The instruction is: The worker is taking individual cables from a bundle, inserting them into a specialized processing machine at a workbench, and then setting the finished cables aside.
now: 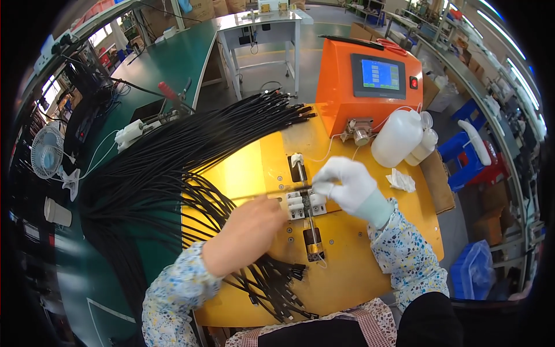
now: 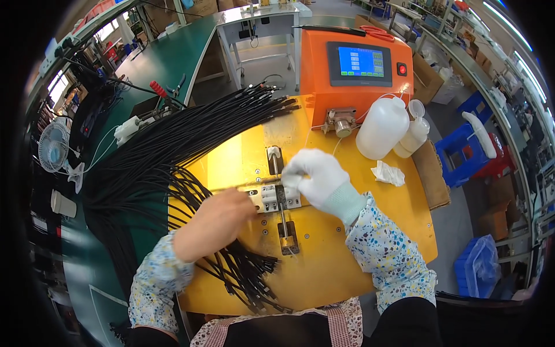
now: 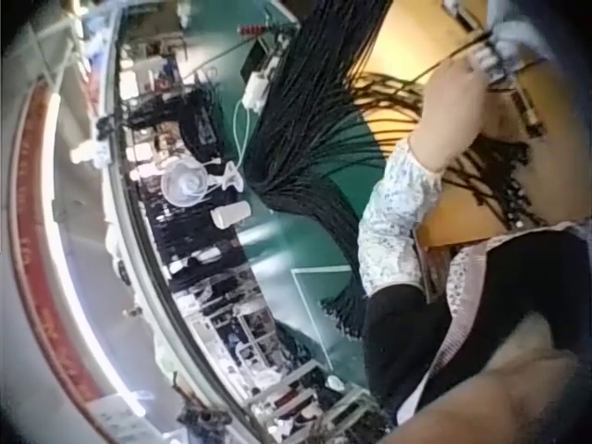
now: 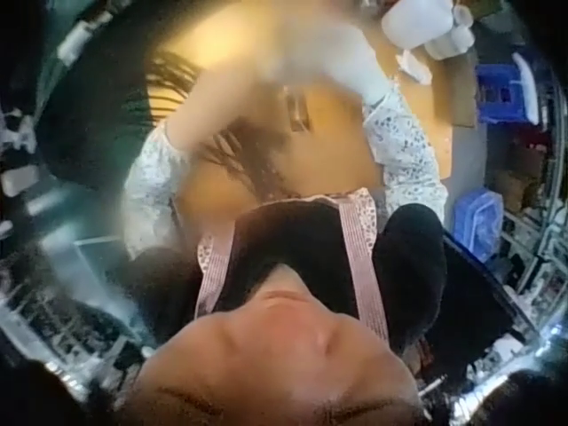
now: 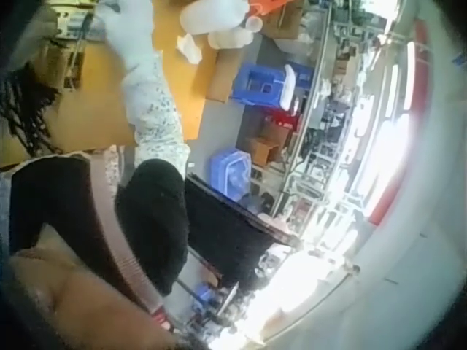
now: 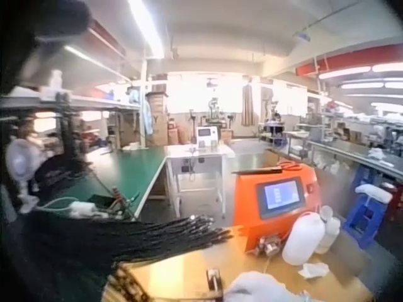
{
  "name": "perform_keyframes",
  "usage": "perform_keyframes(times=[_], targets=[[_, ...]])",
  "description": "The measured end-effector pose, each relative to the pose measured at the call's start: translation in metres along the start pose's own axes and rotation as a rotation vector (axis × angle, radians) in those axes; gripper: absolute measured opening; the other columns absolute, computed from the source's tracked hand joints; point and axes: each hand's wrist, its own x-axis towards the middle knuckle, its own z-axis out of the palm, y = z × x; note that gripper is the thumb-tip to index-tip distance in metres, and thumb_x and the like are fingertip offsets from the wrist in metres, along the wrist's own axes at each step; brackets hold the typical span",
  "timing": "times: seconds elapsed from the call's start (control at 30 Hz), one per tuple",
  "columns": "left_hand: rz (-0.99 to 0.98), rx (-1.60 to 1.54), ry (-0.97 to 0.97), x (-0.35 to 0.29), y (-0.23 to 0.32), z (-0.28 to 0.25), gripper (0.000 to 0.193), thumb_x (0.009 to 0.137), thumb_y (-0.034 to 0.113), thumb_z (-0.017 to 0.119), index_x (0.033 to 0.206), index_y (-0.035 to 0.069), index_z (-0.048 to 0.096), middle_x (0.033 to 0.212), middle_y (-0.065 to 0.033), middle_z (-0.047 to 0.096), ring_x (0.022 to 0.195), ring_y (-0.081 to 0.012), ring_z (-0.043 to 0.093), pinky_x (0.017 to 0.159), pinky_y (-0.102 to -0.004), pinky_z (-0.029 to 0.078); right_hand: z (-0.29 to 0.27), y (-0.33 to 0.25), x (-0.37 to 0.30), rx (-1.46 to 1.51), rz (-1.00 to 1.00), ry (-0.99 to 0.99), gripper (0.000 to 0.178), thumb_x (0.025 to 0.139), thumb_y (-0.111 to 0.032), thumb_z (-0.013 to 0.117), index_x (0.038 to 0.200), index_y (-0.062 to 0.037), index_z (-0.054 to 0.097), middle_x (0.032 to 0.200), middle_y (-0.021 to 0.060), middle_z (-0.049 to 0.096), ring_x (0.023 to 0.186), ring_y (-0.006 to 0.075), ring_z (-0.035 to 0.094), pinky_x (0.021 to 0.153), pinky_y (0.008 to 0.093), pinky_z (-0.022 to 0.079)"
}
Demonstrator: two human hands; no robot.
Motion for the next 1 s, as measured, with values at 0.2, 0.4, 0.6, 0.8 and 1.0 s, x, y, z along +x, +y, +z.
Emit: perform_keyframes(times=[0.2,0.4,0.6,0.8,1.0], targets=[[0.029,-0.09,0.283,0.008,0.007,0.011,0.037,0.073,-0.005,0.061,0.11,0.001,0.063,0.091,-0.0115,0.059,0.085,-0.0284,0.057,0.075,-0.0368,0.049,0.002,0.004,-0.01,-0.007,0.046,-0.156,0.012,0.078,-0.014,0.07,0.083,-0.0041,0.069,0.082,0.0099,0.064,0.087,0.0274,0.061,0.079,0.0367,0.048],[0.051,0.09,0.304,0.013,-0.006,0.038,0.037,0.075,0.0,0.061,0.112,0.002,0.061,0.083,-0.0075,0.052,0.077,-0.0224,0.053,0.069,-0.033,0.048,-0.007,0.009,0.008,-0.028,-0.019,-0.183,0.01,0.077,-0.014,0.07,0.083,-0.0046,0.071,0.079,0.0101,0.064,0.079,0.0273,0.062,0.072,0.0353,0.049],[0.079,0.146,0.295,0.012,-0.009,0.039,0.038,0.074,-0.001,0.062,0.112,0.002,0.063,0.083,-0.0056,0.052,0.074,-0.0206,0.052,0.067,-0.0312,0.048,0.018,0.013,0.118,-0.665,-0.08,-0.11,0.032,0.081,-0.02,0.068,0.111,-0.0103,0.061,0.107,0.0125,0.058,0.101,0.0282,0.062,0.084,0.0402,0.051],[0.105,0.164,0.304,0.015,-0.007,0.04,0.037,0.075,0.0,0.062,0.111,0.003,0.064,0.082,-0.0051,0.051,0.074,-0.0196,0.052,0.068,-0.0302,0.048,0.037,0.027,0.173,-0.853,-0.022,-0.316,0.031,0.085,-0.021,0.065,0.114,-0.0096,0.06,0.11,0.0114,0.062,0.109,0.0284,0.062,0.09,0.0401,0.052],[0.093,0.156,0.301,0.015,-0.008,0.041,0.036,0.076,0.0,0.062,0.112,0.003,0.065,0.082,-0.0046,0.052,0.075,-0.0194,0.053,0.068,-0.03,0.048,0.037,0.033,0.172,-1.101,-0.391,-0.222,0.016,0.082,-0.013,0.063,0.097,-0.0088,0.066,0.084,0.0055,0.067,0.095,0.0251,0.064,0.084,0.0367,0.052]])
